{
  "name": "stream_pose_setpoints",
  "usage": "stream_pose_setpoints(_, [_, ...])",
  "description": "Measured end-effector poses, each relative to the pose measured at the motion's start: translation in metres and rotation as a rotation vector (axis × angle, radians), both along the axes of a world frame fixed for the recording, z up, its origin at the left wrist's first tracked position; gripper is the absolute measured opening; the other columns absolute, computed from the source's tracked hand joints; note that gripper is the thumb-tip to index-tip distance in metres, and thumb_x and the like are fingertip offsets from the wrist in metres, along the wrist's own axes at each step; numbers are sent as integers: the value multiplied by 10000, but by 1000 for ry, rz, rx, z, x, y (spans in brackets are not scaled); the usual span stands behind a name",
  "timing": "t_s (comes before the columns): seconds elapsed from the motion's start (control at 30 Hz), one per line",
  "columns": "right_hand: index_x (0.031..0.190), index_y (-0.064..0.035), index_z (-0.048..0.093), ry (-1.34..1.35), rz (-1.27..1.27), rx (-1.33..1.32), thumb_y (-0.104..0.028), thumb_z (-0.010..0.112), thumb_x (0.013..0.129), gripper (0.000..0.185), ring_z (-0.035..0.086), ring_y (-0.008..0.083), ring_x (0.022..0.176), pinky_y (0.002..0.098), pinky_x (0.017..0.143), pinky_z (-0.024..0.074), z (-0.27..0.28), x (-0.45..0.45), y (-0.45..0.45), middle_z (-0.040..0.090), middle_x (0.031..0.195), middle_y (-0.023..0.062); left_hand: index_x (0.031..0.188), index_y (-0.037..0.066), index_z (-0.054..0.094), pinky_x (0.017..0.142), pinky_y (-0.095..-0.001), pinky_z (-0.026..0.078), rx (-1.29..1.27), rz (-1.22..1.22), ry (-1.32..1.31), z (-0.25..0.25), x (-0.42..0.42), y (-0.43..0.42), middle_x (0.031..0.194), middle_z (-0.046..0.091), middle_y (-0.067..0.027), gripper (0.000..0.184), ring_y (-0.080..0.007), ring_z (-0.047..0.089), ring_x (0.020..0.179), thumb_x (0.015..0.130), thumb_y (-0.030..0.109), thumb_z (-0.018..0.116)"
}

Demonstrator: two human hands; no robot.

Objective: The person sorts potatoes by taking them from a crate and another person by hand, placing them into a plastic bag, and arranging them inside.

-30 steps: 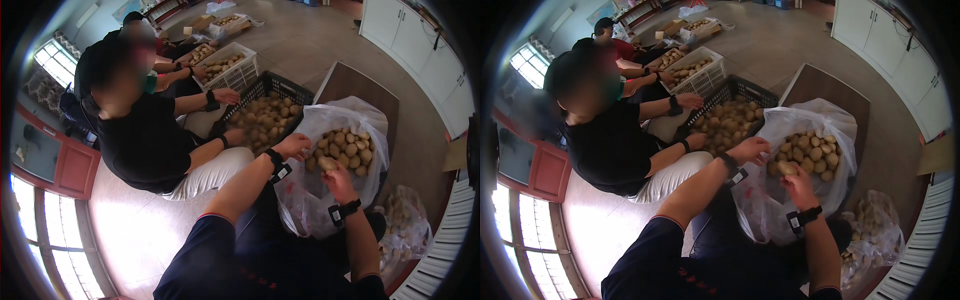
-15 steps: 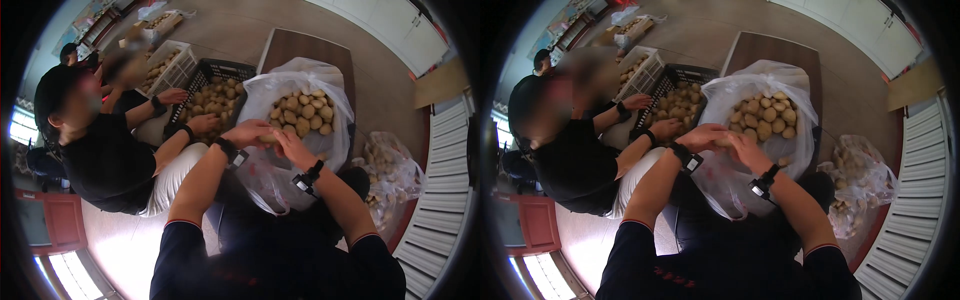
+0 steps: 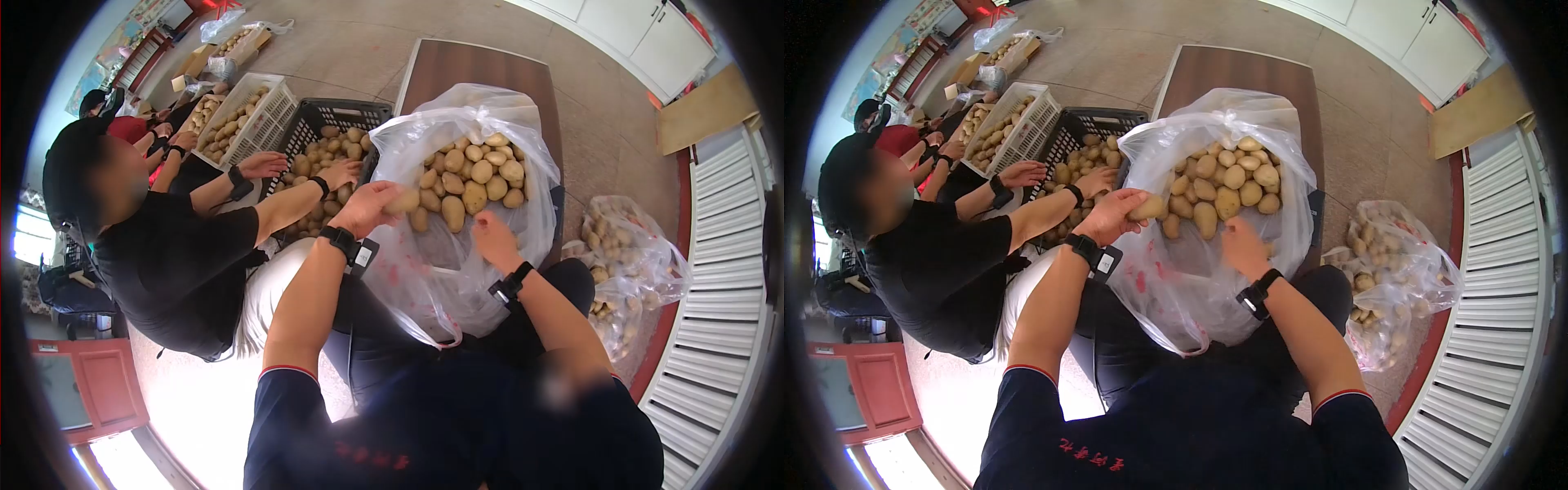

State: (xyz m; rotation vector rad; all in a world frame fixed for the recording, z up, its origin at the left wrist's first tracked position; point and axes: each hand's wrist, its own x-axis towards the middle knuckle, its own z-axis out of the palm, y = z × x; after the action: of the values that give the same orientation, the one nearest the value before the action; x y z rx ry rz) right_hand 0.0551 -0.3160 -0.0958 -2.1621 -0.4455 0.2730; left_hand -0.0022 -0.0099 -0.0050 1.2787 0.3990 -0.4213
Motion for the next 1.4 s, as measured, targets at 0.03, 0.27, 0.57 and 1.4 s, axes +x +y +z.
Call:
stream_pose_setpoints(0.03, [1091,-40,603,-66,-6,-139,-176,601,870,259,625,339,961,429,802,505,-2,1,-10,644,1018,177,1151,34,602,641,-316,541,0,76,-4,0,-1,2,1008,669,-74,343,-186,647,751,931,293,647])
stream_pose_setpoints(0.27, [1113,-77,563,-213,30,-642,-110,579,844,272,565,429,1030,498,853,497,14,-12,-31,562,1140,164,1225,37,532,610,-326,570,-33,499,-30,-25,-5,36,1004,646,-109,324,-212,652,719,975,238,578])
stream_pose_setpoints(0.57, [1148,-24,550,-129,30,-707,-68,537,856,295,512,438,1109,484,933,468,-5,-9,-37,521,1195,200,1269,26,481,667,-389,600,29,748,106,-56,-20,76,1088,602,-144,316,-271,644,767,981,150,522])
stream_pose_setpoints(1.4, [1178,-20,571,-68,-153,-179,-159,704,818,409,609,395,1036,445,889,479,7,-4,-26,642,1115,215,1295,63,457,703,-368,603,119,944,149,-76,-26,95,1159,536,-148,360,-300,634,857,937,28,451])
